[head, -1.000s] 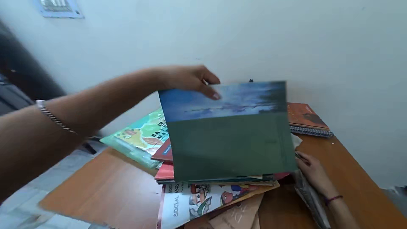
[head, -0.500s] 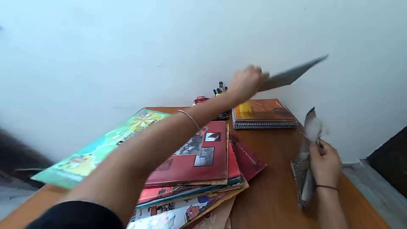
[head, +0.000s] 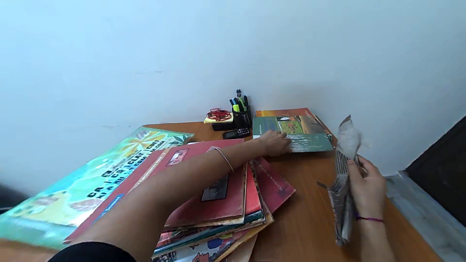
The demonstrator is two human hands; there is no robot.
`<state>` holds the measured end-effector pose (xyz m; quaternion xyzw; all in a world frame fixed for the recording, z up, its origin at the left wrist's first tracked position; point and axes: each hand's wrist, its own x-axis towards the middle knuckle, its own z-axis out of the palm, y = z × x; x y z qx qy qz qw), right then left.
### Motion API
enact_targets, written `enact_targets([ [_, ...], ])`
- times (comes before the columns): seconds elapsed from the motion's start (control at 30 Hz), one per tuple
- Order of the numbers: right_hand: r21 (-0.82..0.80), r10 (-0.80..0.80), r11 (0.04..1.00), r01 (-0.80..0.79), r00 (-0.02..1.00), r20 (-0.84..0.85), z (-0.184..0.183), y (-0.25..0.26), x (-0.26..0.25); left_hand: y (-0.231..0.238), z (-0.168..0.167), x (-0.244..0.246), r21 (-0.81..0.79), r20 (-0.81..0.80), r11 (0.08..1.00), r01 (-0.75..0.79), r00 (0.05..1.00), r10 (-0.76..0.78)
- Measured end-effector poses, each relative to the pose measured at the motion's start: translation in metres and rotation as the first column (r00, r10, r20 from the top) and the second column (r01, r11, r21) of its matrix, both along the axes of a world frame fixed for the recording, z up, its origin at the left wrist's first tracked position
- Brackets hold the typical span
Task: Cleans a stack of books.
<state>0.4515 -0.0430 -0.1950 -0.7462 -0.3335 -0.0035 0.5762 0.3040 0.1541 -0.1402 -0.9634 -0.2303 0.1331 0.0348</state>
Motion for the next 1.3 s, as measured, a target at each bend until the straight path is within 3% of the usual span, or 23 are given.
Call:
enact_targets([
  [0.33, 0.01, 0.004, 1.0, -0.004, 1.0, 0.006, -0.003, 0.001, 0.002, 0.005, -0.013, 0.022, 0.004, 0.0, 0.992, -0.126, 0.992, 0.126],
  [0.53, 0.009, 0.001, 1.0, -0.001, 1.0, -0.015, -0.005, 0.002, 0.002, 0.039, -0.009, 0.03, -0.064, 0.123, 0.977, -0.202, 0.97, 0.208],
  [0.73, -0.003, 0.006, 1.0, -0.005, 1.0, 0.009, -0.002, 0.002, 0.0, 0.055, -0.01, 0.02, -0.346, 0.125, 0.892, -0.291, 0.928, 0.351],
  [0.93, 0.004, 0.014, 1.0, -0.014, 1.0, 0.003, -0.001, -0.001, -0.001, 0.066, -0.016, 0.014, -0.439, 0.187, 0.872, -0.218, 0.927, 0.326],
  [1.3, 0.005, 0.016, 1.0, -0.016, 1.0, -0.006, 0.002, -0.004, 0.0, 0.07, -0.019, 0.014, -0.438, 0.211, 0.879, -0.188, 0.929, 0.304],
])
